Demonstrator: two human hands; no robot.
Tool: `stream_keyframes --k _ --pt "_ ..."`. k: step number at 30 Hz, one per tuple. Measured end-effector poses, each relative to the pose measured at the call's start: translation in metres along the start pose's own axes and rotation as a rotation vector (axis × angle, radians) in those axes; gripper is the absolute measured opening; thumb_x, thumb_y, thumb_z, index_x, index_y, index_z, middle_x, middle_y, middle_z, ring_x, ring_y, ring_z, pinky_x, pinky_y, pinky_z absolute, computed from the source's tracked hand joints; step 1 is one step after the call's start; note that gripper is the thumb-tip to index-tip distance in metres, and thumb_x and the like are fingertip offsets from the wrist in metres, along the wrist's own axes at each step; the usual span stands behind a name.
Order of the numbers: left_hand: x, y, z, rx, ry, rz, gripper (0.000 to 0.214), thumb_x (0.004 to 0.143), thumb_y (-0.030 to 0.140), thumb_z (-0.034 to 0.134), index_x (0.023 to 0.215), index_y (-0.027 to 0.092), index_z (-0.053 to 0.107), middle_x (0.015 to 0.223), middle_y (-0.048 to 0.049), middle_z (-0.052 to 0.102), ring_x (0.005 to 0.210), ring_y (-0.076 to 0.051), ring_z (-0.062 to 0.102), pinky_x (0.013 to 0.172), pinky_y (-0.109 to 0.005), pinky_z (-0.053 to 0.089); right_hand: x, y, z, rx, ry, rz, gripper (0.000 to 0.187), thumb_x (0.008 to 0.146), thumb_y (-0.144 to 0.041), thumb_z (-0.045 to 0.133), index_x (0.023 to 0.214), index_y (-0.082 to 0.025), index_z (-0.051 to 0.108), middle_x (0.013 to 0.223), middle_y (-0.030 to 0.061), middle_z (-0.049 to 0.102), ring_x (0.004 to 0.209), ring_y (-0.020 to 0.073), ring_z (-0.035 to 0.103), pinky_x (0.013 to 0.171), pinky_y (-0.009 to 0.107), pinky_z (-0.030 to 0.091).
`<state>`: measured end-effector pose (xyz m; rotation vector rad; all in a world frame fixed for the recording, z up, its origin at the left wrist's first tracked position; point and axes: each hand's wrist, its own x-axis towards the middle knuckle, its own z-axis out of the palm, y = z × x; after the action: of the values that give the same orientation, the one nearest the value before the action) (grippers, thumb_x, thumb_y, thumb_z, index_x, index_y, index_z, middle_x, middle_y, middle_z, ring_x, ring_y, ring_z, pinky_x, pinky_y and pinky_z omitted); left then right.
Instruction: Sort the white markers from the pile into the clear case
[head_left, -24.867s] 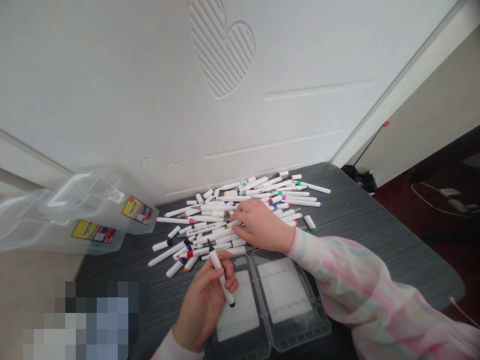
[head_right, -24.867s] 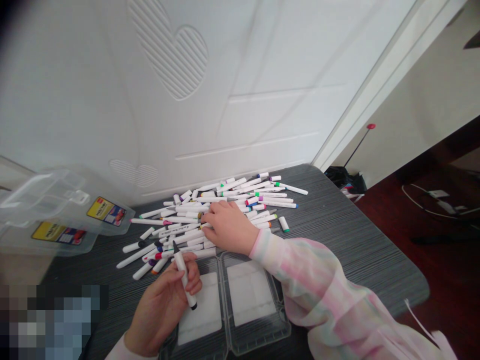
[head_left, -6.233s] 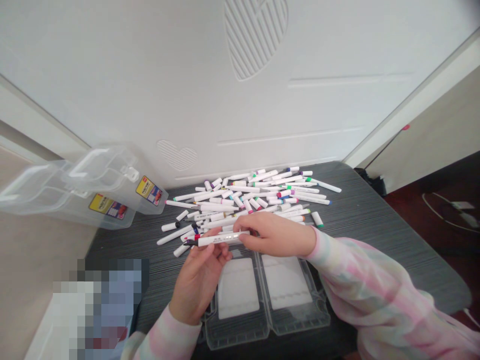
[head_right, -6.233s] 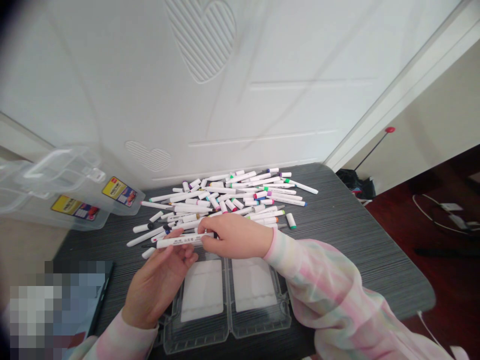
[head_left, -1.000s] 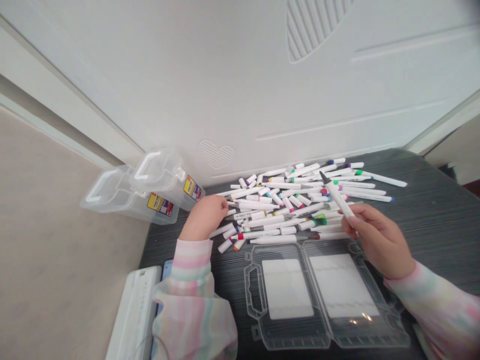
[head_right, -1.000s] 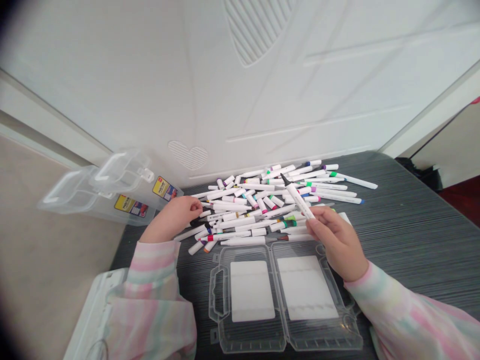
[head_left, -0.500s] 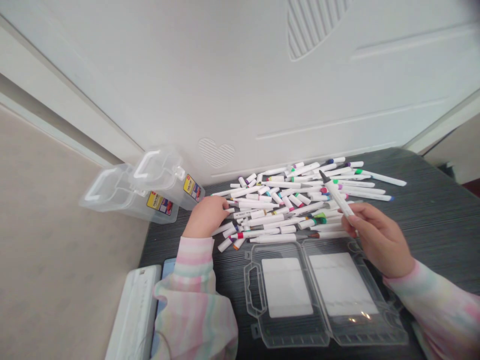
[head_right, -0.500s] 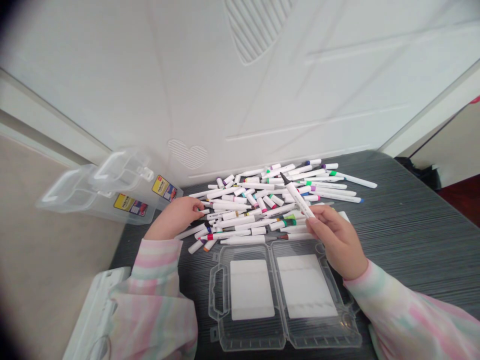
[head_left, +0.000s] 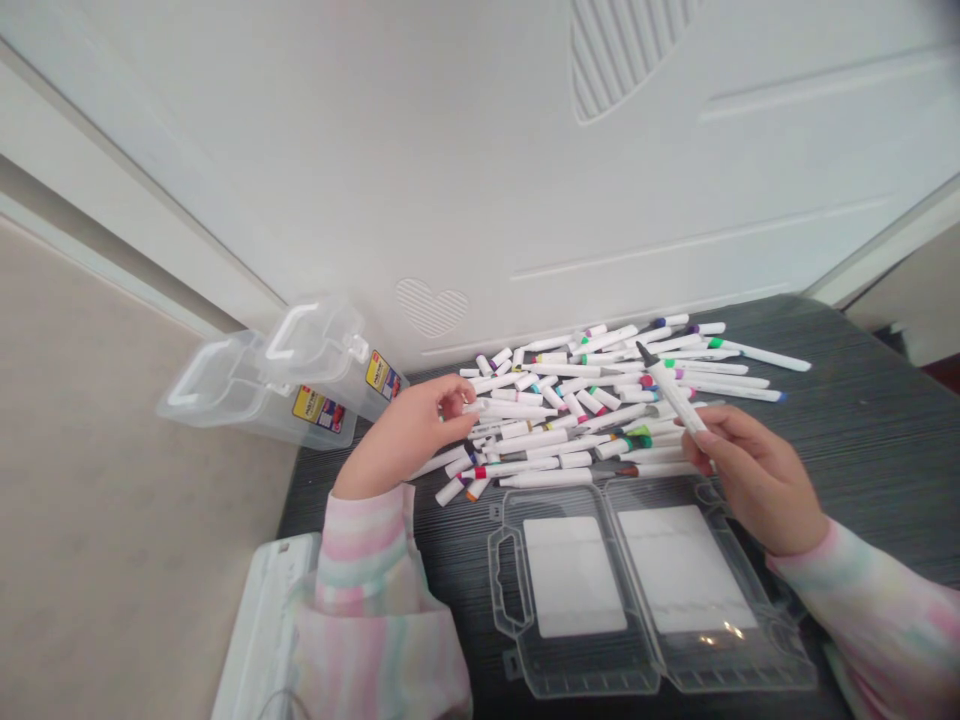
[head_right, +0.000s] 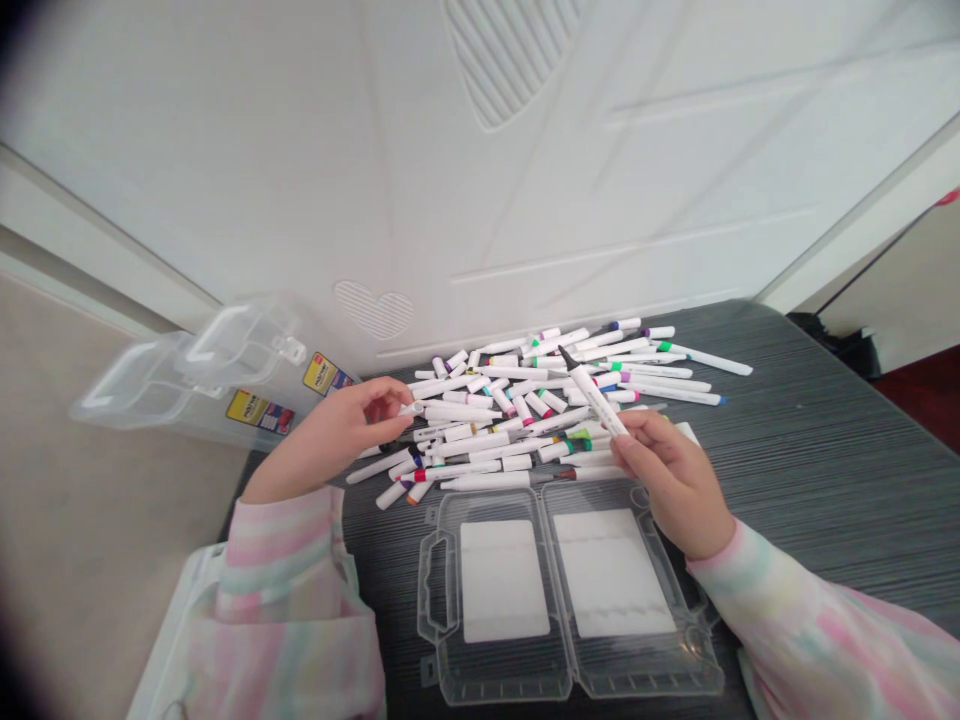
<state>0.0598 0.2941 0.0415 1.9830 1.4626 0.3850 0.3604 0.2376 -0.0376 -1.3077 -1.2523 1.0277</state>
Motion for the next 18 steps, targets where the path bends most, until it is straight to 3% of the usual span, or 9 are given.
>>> stream_keyframes --k 3,6,7,11,15,18 --pt "-0.009 0.01 0.0 -0.463 -0.049 0.23 0.014 0.069 0.031 0.056 0.073 0.019 0.051 0.071 0.0003 0.051 0.064 -0.012 0.048 0.06 -0.024 0.039 0.0 -0.001 0.0 -0.016 0.001 0.008 0.013 0.075 -0.033 0.052 0.08 -0.021 0.055 0.054 -0.0034 0.047 0.051 0.0099 0.04 0.047 0.022 0.032" --pt "-0.01 0.013 0.007 -0.951 -0.168 0.579 0.025 0.058 0.038 0.064 0.059 0.02 0.046 0.053 0.0018 0.049 0.05 -0.011 0.047 0.05 -0.025 0.04 0.001 -0.001 0.0 -0.043 0.008 0.007 0.014 0.075 -0.034 0.052 0.08 -0.021 0.055 0.055 -0.0034 0.046 0.052 0.01 0.04 0.048 0.023 0.032" --pt "-0.009 0.013 0.01 -1.052 -0.206 0.636 0.026 0.056 0.038 0.064 0.055 0.021 0.045 0.046 0.003 0.047 0.044 -0.011 0.046 0.047 -0.025 0.04 0.001 -0.001 0.0 -0.055 0.01 0.005 0.015 0.075 -0.035 0.052 0.08 -0.021 0.055 0.055 -0.0034 0.046 0.052 0.0101 0.04 0.048 0.023 0.032" --pt "-0.003 0.014 0.016 -1.165 -0.321 0.729 0.023 0.051 0.03 0.066 0.052 0.022 0.044 0.039 0.0048 0.043 0.039 -0.01 0.043 0.044 -0.025 0.04 0.001 -0.001 -0.001 -0.08 0.004 -0.003 0.016 0.075 -0.036 0.052 0.08 -0.021 0.055 0.055 -0.0034 0.045 0.052 0.0104 0.039 0.048 0.024 0.032" --pt "-0.002 0.016 0.015 -1.155 -0.315 0.802 0.02 0.054 0.025 0.065 0.056 0.023 0.045 0.042 0.005 0.043 0.041 -0.01 0.044 0.047 -0.025 0.041 0.001 -0.002 -0.001 -0.096 0.014 -0.014 0.017 0.075 -0.036 0.052 0.078 -0.021 0.056 0.055 -0.0029 0.046 0.052 0.0106 0.039 0.048 0.024 0.032" --pt "-0.006 0.016 0.014 -1.147 -0.282 0.751 0.019 0.058 0.03 0.063 0.059 0.023 0.046 0.044 0.004 0.044 0.043 -0.011 0.044 0.048 -0.026 0.04 0.001 -0.003 0.0 -0.104 0.008 -0.012 0.016 0.075 -0.036 0.052 0.078 -0.021 0.056 0.054 -0.0028 0.045 0.051 0.0109 0.039 0.047 0.024 0.032"
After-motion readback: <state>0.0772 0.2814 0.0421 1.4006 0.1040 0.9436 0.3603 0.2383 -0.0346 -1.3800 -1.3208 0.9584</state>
